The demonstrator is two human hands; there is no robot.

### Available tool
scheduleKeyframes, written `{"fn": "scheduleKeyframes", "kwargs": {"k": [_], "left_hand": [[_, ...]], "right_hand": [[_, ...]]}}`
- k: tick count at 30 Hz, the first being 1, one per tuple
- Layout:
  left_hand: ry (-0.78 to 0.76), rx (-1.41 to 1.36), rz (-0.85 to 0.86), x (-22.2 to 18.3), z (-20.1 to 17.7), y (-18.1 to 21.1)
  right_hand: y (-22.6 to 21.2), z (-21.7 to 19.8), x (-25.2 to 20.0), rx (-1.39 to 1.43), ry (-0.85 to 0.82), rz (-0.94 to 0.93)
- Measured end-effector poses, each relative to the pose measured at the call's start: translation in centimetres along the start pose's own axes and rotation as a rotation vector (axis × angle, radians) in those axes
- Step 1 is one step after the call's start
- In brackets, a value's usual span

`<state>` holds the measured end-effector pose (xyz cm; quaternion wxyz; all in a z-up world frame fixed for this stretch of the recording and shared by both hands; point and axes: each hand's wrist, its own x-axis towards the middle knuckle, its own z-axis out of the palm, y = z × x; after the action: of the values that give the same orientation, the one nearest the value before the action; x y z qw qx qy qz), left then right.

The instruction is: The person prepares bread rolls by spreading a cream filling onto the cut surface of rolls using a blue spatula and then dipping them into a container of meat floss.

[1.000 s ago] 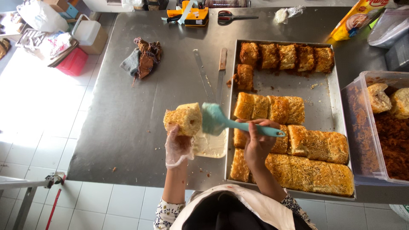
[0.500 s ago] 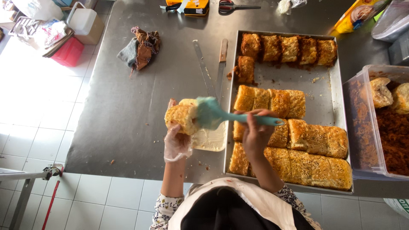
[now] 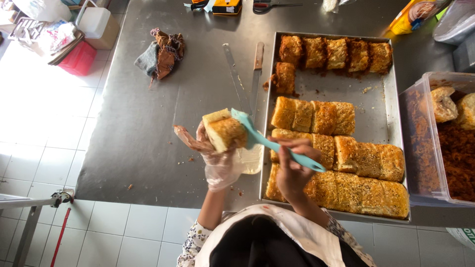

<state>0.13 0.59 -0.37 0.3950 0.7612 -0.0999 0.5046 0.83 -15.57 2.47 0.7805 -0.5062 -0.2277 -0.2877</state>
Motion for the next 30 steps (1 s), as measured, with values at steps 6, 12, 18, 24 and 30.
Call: {"fn": "scheduleKeyframes", "kwargs": {"k": [6, 12, 18, 24, 30], "left_hand": [[0.215, -1.286, -1.053, -1.1, -1.2, -1.8], [0.124, -1.641, -1.184, -2.0, -3.2, -4.6], [0.183, -1.388, -1.208, -2.0, -3.9, -3.3], [0.186, -1.473, -1.075, -0.2, -4.5, -1.5], [0.214, -1.378, -1.231, -1.2, -3.7, -1.9]], "right_hand": [[-1.4, -1.6, 0.3, 0.276, 0.105, 0.149], [1.8, -2.2, -0.6, 0.115, 0.000, 0.080], [0.1, -2.3, -1.5, 0.136, 0.018, 0.005], [1.2, -1.3, -1.3, 0.018, -0.031, -0.056], [0.0, -1.1, -1.3, 0.074, 0.011, -0.078]]}}
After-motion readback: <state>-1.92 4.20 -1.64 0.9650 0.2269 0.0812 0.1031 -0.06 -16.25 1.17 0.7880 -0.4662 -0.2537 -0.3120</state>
